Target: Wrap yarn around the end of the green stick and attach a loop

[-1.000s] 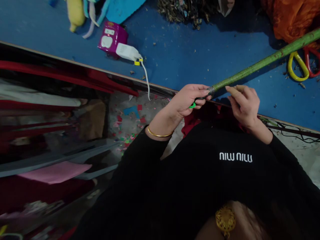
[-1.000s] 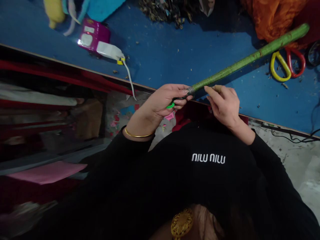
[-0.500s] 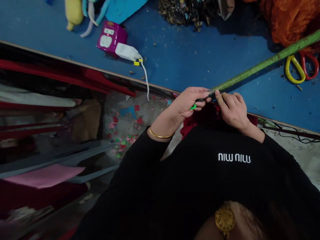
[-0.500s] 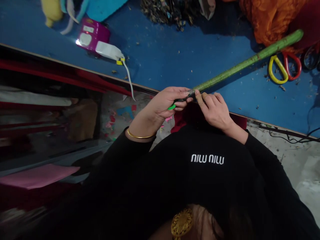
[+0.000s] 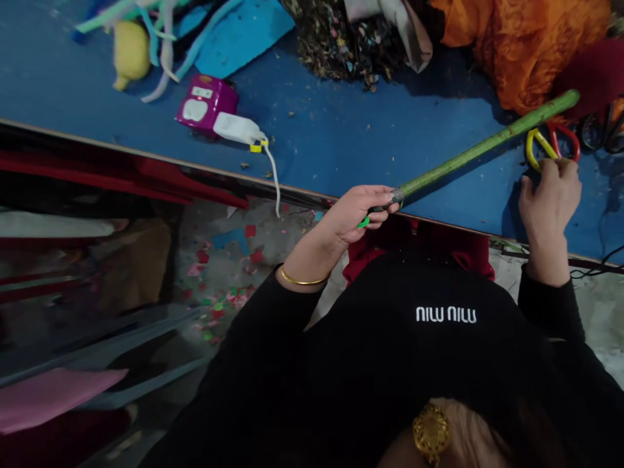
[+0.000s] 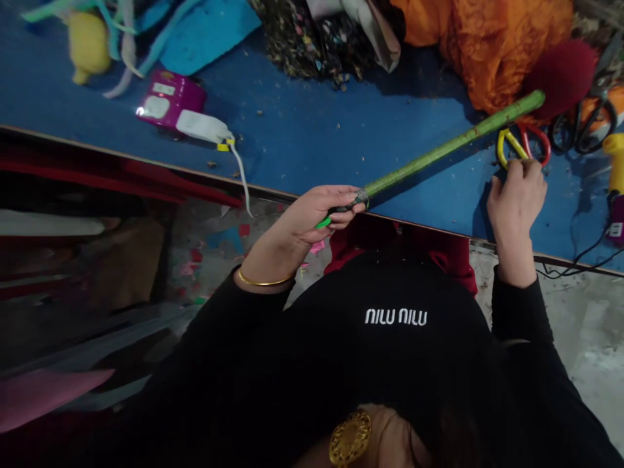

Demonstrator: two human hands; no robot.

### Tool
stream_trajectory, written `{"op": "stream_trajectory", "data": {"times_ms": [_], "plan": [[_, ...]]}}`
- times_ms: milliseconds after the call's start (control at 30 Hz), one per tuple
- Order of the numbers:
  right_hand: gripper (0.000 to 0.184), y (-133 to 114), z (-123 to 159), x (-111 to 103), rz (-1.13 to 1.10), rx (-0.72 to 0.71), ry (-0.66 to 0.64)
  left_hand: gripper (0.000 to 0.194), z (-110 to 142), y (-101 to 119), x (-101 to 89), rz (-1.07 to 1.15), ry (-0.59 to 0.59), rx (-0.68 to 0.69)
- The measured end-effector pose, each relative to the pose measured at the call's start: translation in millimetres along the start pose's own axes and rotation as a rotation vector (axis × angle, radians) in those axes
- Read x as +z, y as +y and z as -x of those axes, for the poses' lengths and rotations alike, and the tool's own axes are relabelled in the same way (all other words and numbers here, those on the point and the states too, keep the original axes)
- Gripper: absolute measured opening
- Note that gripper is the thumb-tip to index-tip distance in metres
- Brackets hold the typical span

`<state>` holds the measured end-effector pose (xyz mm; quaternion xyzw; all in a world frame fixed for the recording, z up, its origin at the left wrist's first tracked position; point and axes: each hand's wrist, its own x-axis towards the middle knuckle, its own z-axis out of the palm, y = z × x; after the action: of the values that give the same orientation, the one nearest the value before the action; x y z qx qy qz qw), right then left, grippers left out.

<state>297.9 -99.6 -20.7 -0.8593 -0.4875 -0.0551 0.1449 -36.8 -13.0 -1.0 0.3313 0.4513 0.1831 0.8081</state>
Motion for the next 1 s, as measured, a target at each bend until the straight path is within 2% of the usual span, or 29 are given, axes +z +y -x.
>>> {"op": "stream_trajectory", "data": {"times_ms": [100, 267, 333, 467, 567, 667, 833, 900, 1000], "plan": [[0.046, 10.3, -21.9, -6.7, 0.12, 0.088, -0.056, 0.016, 1.3, -2.7, -1.4, -0.036, -0.004, 0.047], [0.04, 6.8, -42.5, -13.1, 0.248, 0.044, -0.119, 0.021, 17.2, -2.0, -2.4, -0.228, 0.061, 0.223], [0.041, 4.7, -49.7, -13.8, 0.274, 0.043, -0.141, 0.022, 26.4, 0.1, -3.9, -0.446, 0.143, 0.351], [0.045, 3.6, -66.1, -15.9, 0.311, 0.044, -0.188, 0.028, 36.9, 1.3, -10.6, -1.025, 0.351, 0.748], [0.058, 3.7, -75.9, -22.0, 0.343, 0.026, -0.248, 0.035, 34.4, -3.5, -17.1, -1.281, 0.431, 0.913], [0.072, 2.6, -80.3, -30.5, 0.36, 0.004, -0.279, 0.039, 27.7, -11.9, -21.1, -1.42, 0.492, 1.004], [0.077, 2.2, -76.4, -43.9, 0.372, -0.046, -0.344, 0.043, 15.2, -26.8, -25.2, -1.49, 0.521, 1.088], [0.079, 9.0, -70.7, -48.8, 0.363, -0.004, -0.35, 0.045, 9.4, -30.8, -29.2, -1.485, 0.531, 1.093], [0.073, 32.1, -54.6, -54.5, 0.364, 0.055, -0.345, 0.046, -0.8, -33.1, -38.8, -1.443, 0.514, 1.088]]}}
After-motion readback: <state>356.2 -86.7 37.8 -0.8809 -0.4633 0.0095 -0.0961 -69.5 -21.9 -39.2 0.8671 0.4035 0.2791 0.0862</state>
